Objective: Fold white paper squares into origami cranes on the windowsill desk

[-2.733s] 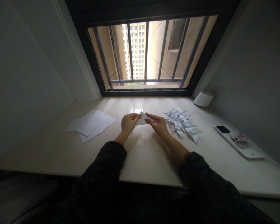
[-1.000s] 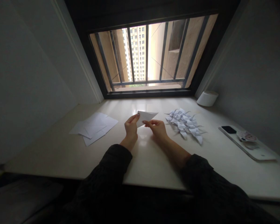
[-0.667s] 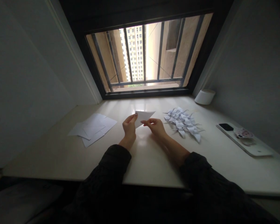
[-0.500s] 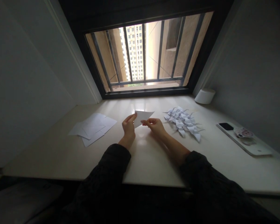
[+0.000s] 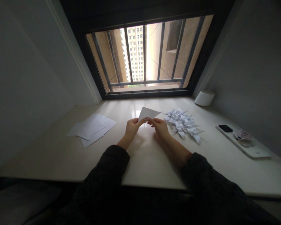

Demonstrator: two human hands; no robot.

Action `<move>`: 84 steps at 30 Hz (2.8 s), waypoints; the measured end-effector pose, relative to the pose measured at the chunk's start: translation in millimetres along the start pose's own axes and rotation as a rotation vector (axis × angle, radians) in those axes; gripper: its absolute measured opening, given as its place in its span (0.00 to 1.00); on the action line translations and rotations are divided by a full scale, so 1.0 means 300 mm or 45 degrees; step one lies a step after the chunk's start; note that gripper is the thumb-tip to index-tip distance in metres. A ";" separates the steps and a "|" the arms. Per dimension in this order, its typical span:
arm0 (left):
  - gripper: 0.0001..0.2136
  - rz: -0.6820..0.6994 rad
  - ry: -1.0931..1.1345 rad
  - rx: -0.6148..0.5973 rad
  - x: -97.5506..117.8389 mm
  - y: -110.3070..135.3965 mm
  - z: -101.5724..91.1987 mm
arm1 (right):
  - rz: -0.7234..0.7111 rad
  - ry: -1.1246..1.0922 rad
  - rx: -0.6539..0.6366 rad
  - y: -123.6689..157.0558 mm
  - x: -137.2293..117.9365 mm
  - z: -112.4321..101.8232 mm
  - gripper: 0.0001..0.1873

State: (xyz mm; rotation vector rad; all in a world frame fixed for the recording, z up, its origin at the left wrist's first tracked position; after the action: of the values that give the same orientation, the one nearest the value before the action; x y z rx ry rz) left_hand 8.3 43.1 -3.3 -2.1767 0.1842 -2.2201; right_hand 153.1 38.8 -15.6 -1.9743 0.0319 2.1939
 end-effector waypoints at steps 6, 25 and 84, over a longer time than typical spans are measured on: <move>0.18 -0.035 -0.032 -0.039 -0.016 -0.014 -0.008 | 0.008 -0.028 0.072 0.014 -0.005 0.005 0.19; 0.15 0.021 0.027 0.200 0.006 -0.021 -0.069 | -0.044 -0.167 0.478 -0.100 -0.046 -0.218 0.20; 0.13 -0.156 0.189 0.085 -0.021 0.004 -0.013 | 0.111 0.109 -0.259 0.010 0.035 0.017 0.19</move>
State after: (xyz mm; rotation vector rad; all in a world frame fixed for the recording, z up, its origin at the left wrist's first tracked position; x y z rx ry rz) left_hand 4.4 42.9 -9.6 -2.0430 -0.0216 -2.4162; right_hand 146.7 37.9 -25.7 -2.2133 -0.0988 2.2441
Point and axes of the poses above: each hand's wrist, its own y-axis away from the middle knuckle, its own z-axis out of the palm, x = y × z, the point moved 3 cm from there along -y, towards the middle knuckle, and after that the axes turned 2 degrees about -x, right-handed, at the moved point
